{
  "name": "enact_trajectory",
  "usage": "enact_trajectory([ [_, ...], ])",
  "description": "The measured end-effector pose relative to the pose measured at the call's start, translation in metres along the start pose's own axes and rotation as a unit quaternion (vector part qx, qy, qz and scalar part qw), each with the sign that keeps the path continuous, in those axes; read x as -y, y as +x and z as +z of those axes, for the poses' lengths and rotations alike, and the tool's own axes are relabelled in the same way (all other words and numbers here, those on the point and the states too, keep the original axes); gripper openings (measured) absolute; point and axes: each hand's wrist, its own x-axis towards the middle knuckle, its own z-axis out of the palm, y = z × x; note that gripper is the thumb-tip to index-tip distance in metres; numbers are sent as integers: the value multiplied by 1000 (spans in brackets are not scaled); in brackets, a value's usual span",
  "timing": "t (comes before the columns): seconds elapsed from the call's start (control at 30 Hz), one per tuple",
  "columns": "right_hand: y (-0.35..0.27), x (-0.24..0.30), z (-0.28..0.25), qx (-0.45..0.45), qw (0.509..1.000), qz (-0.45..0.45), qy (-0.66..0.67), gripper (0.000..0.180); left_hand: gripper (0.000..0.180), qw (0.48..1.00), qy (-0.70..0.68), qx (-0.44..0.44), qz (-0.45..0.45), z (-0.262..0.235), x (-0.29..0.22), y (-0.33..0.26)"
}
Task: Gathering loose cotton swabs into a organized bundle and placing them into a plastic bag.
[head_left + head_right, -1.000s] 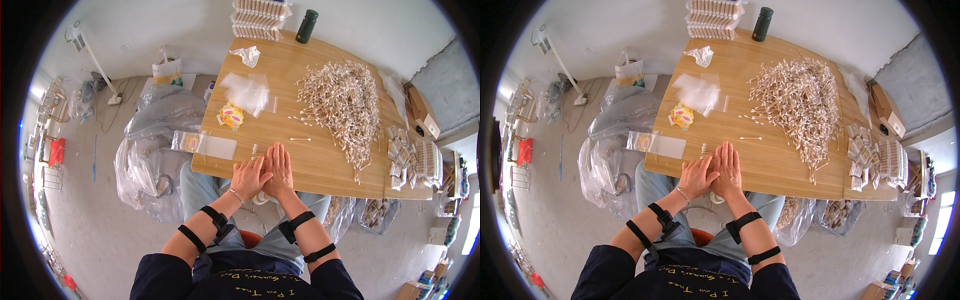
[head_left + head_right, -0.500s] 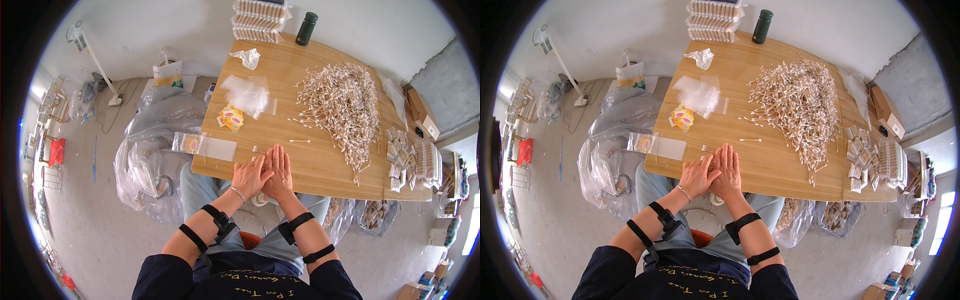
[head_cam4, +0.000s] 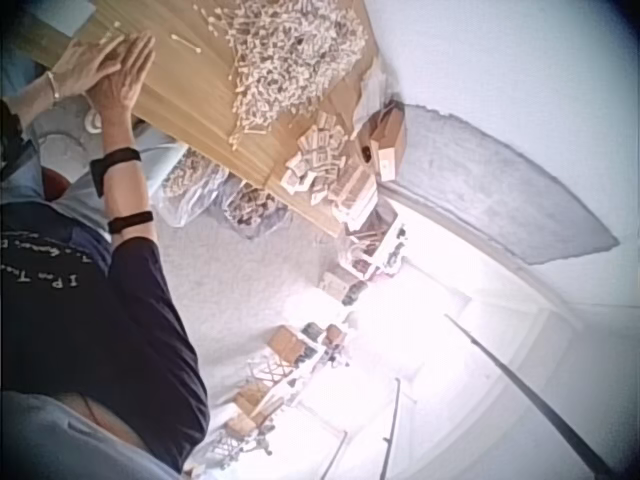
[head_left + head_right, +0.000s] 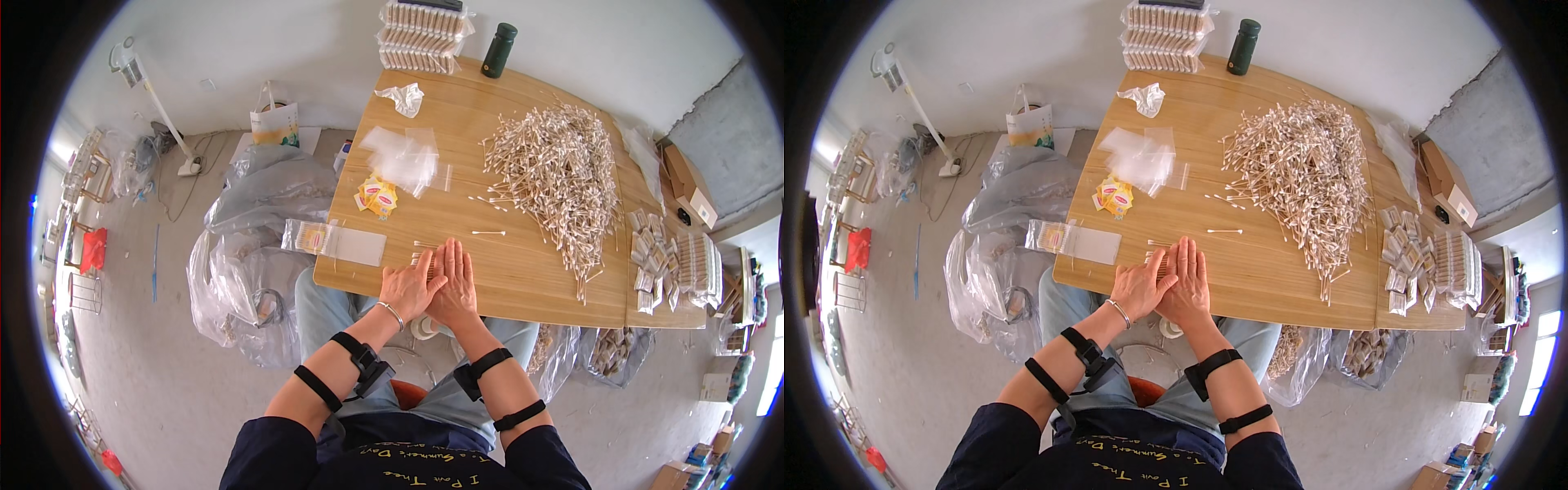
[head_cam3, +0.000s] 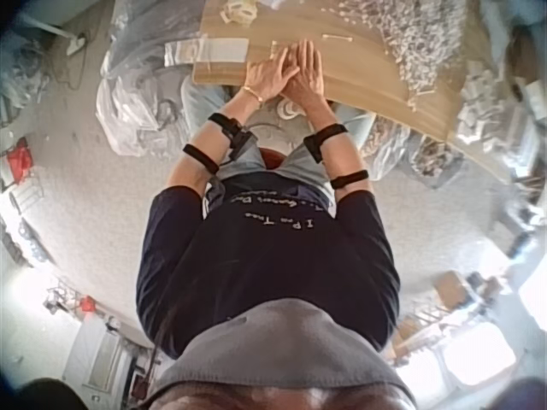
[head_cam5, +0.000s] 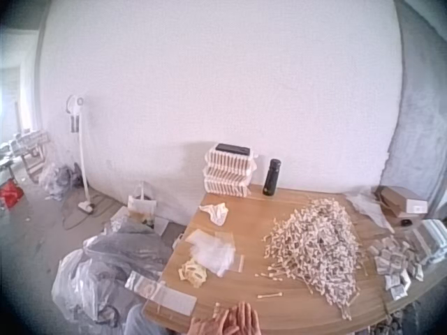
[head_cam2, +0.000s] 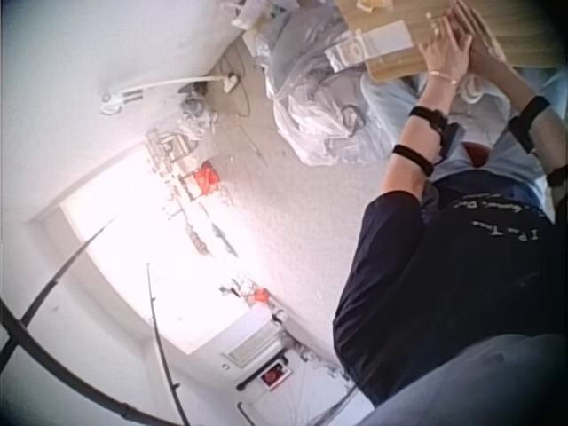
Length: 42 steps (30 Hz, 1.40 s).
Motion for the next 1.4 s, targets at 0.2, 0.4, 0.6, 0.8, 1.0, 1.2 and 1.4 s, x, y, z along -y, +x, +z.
enact_trajectory([
  [0.2, 0, 2, -4, 2, 1000, 3, 10, 84, 67, 1000, 3, -6, 2, 0, 0, 2],
  [0.4, 0, 4, -9, -23, 998, 2, 51, 81, 68, 998, 17, 46, -30, -10, -4, 5],
  [0.6, 1, 1, -8, 5, 1000, 12, 3, 92, 58, 1000, 23, 9, -2, -4, 1, 8],
  [0.8, 3, 2, -21, 22, 998, 9, 50, 125, 22, 988, -55, -134, 43, -29, 31, 45],
  [1.0, 4, 8, -27, 38, 997, 18, 61, 123, 18, 994, -60, -40, 82, -22, 41, 76],
  [1.2, 1, 5, -23, 19, 996, 27, 78, 119, 28, 946, -256, -173, 96, -1, 34, 52],
  [1.4, 1, 5, -13, -12, 997, 27, 65, 111, 55, 835, -523, -142, 96, 38, 37, 12],
])
